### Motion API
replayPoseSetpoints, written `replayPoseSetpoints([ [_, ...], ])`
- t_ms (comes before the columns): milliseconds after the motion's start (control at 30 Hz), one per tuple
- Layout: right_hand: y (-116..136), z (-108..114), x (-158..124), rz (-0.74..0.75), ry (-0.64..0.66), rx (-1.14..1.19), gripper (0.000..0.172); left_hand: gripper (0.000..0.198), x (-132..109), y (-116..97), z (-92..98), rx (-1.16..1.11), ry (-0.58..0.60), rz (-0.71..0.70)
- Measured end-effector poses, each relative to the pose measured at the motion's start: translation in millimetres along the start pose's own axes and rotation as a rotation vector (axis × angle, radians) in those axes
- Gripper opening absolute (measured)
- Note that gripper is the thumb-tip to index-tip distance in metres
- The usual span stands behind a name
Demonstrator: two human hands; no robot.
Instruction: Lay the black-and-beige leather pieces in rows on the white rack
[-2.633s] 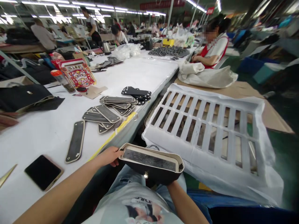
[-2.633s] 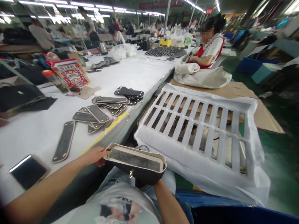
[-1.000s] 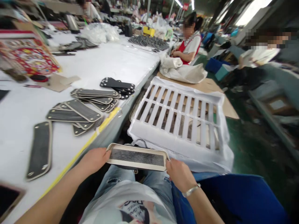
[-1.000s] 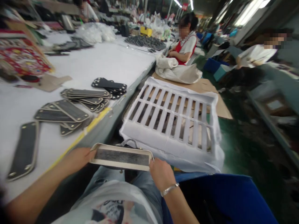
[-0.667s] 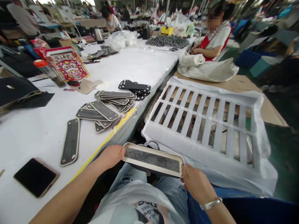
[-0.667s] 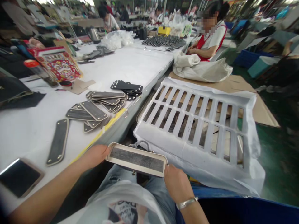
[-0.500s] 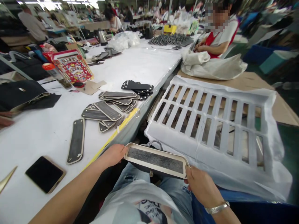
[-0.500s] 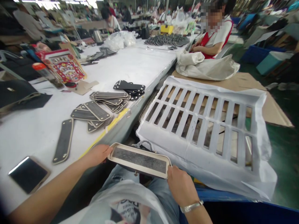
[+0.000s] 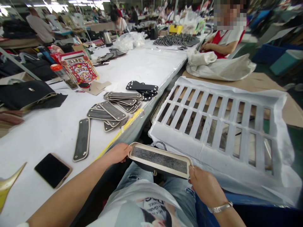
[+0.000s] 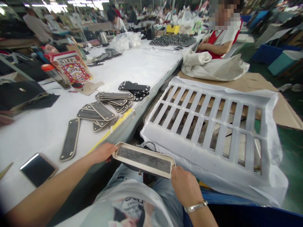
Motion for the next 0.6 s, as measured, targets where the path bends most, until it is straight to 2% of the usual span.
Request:
replayPoseSetpoints([
  [100, -2.0, -0.9, -0.7, -0.006, -0.035, 0.058, 0.024, 0.064, -2.6, 14.2, -3.7, -0.416, 0.098, 0.036],
  [167, -3.0, -0.1, -0.9, -0.011, -0.059, 0.079, 0.022, 0.070, -5.7, 17.6, -3.3, -0.521, 0.075, 0.022],
  [233, -3.1, 0.5, -0.7, -0.011, -0.051, 0.065, 0.022, 0.065, -8.5, 15.9, -1.4, -0.422, -0.005, 0.003],
  [333, -2.3, 1.6, -0.2, -0.008, 0.004, 0.051, 0.023, 0.049, -11.3, 1.4, 2.2, -0.014, -0.149, -0.066],
  [400, -1.7, 2.8, 0.0, -0.009, 0.037, 0.065, 0.023, 0.044, -11.2, -8.0, 2.5, 0.155, -0.192, -0.088],
  [600, 0.3, 4.6, 0.7, -0.004, 0.039, 0.012, 0.027, 0.042, -5.9, -8.5, 2.4, 0.138, -0.183, -0.043],
])
Point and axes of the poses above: each hand's wrist, its own x-axis towards the middle knuckle, its own z-axis out of the back of the hand, y = z × x, the point moved 6 cm from there along x, towards the middle knuckle, and after that the axes turned 7 degrees about -x, right-handed, at the moved point
